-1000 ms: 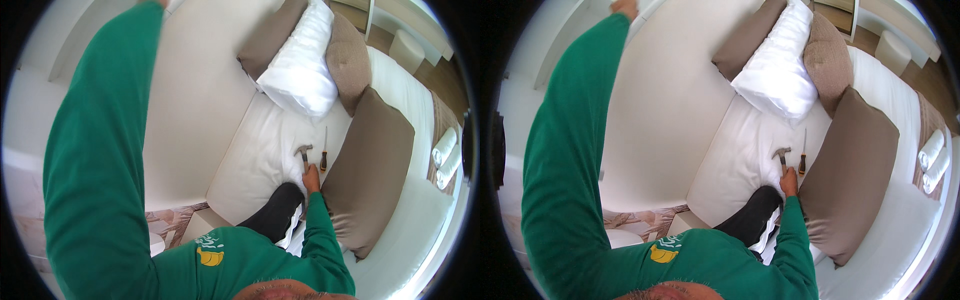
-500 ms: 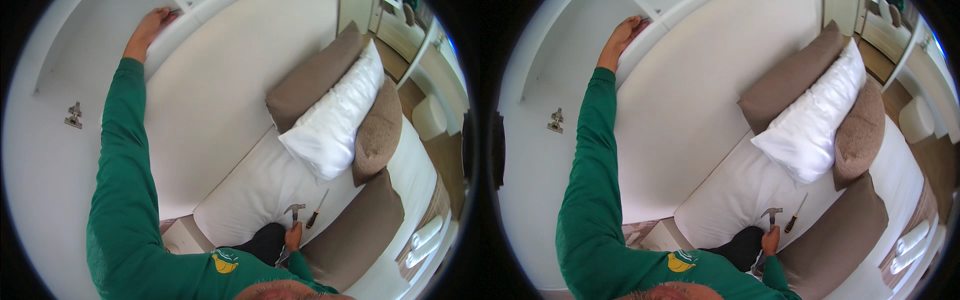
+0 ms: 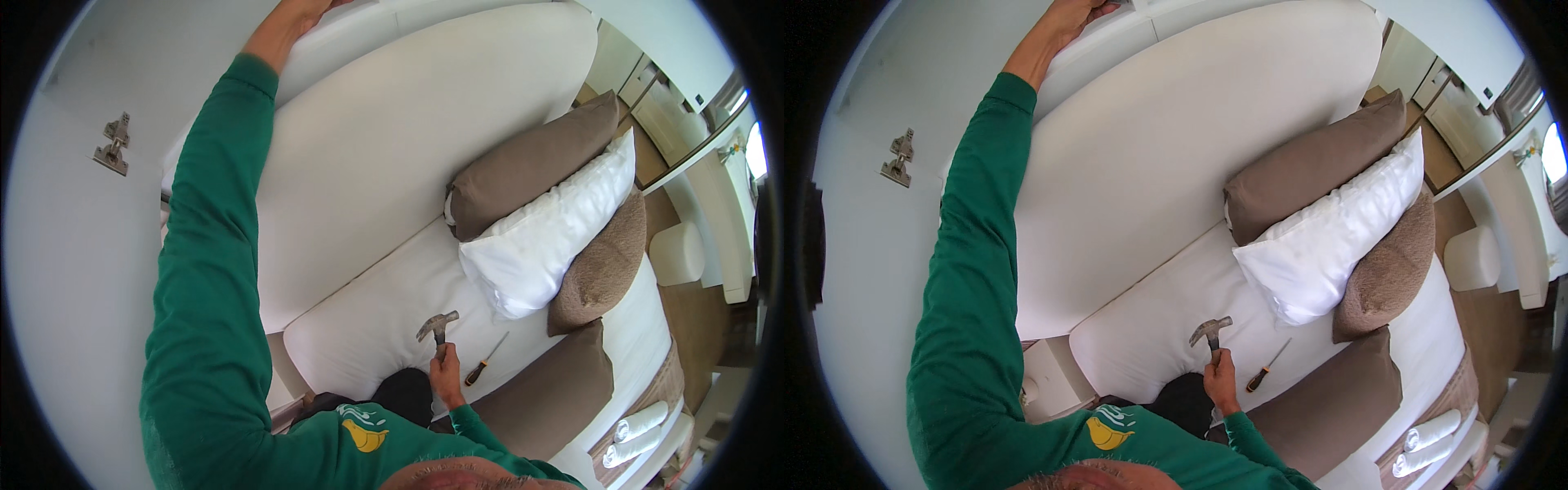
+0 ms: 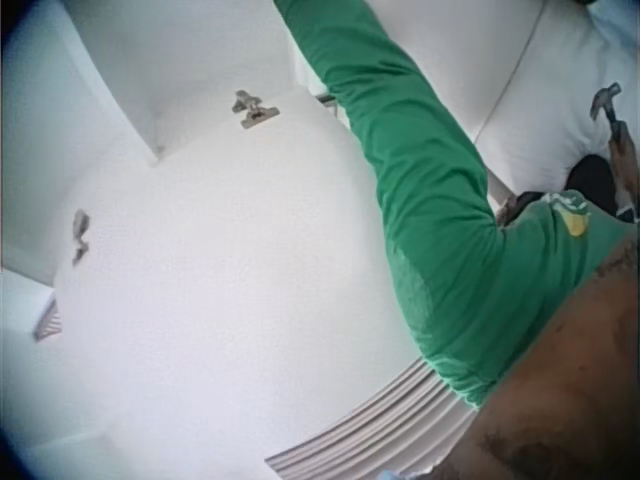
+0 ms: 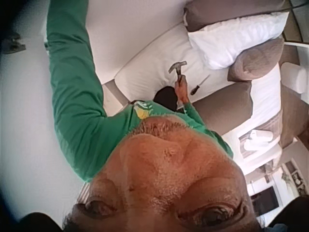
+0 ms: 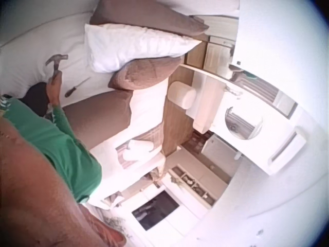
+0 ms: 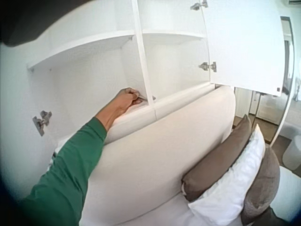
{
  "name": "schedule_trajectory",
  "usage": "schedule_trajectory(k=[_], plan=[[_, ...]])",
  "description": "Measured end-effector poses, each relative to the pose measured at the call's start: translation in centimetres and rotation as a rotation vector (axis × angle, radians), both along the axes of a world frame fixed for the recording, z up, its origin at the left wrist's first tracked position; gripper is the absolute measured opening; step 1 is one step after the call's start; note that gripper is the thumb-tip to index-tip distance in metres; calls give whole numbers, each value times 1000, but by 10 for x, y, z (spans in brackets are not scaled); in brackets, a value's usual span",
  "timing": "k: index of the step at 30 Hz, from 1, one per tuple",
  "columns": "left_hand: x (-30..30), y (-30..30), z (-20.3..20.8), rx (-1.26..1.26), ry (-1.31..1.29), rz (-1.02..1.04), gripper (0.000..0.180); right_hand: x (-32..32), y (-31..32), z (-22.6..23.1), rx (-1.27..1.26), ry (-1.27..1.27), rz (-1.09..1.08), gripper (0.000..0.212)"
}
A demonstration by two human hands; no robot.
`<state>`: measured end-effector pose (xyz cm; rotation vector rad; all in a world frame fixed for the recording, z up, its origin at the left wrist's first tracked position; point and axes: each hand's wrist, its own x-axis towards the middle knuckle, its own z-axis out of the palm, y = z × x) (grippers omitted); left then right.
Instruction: The person is assembling a white wall-mounted shelf unit in a bedroom. They use a screwdriver to tighten screws into the back of the shelf and a hammer to tap the unit into place against the wall. The person works on multiple sections of the shelf, securing them to the wall.
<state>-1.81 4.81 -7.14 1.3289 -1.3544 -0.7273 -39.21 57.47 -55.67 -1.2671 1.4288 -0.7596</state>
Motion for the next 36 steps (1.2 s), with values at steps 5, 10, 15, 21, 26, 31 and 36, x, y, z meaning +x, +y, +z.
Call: schedule_trajectory(k=[5, 10, 15, 21, 26, 31, 36], plan=[[5, -2, -2, -11, 86, -38, 26, -4, -19, 39, -101, 15, 41, 18], [7, 11, 1, 65, 206, 17, 35, -12, -15, 58, -112, 60, 29, 16], [25, 30, 5, 16, -49, 113, 37, -21, 6, 52, -82, -94, -65, 14], [40, 21, 6, 44, 96, 114, 24, -19, 27, 32, -92, -125, -96, 13], [35, 38, 4, 39, -365, -18, 31, -12, 32, 28, -94, -174, -122, 14], [18, 41, 5, 81, -417, 36, 35, -11, 27, 42, -80, -154, -101, 13], [17, 40, 2, 33, -379, 83, 32, -12, 12, 53, -101, -135, -88, 12]])
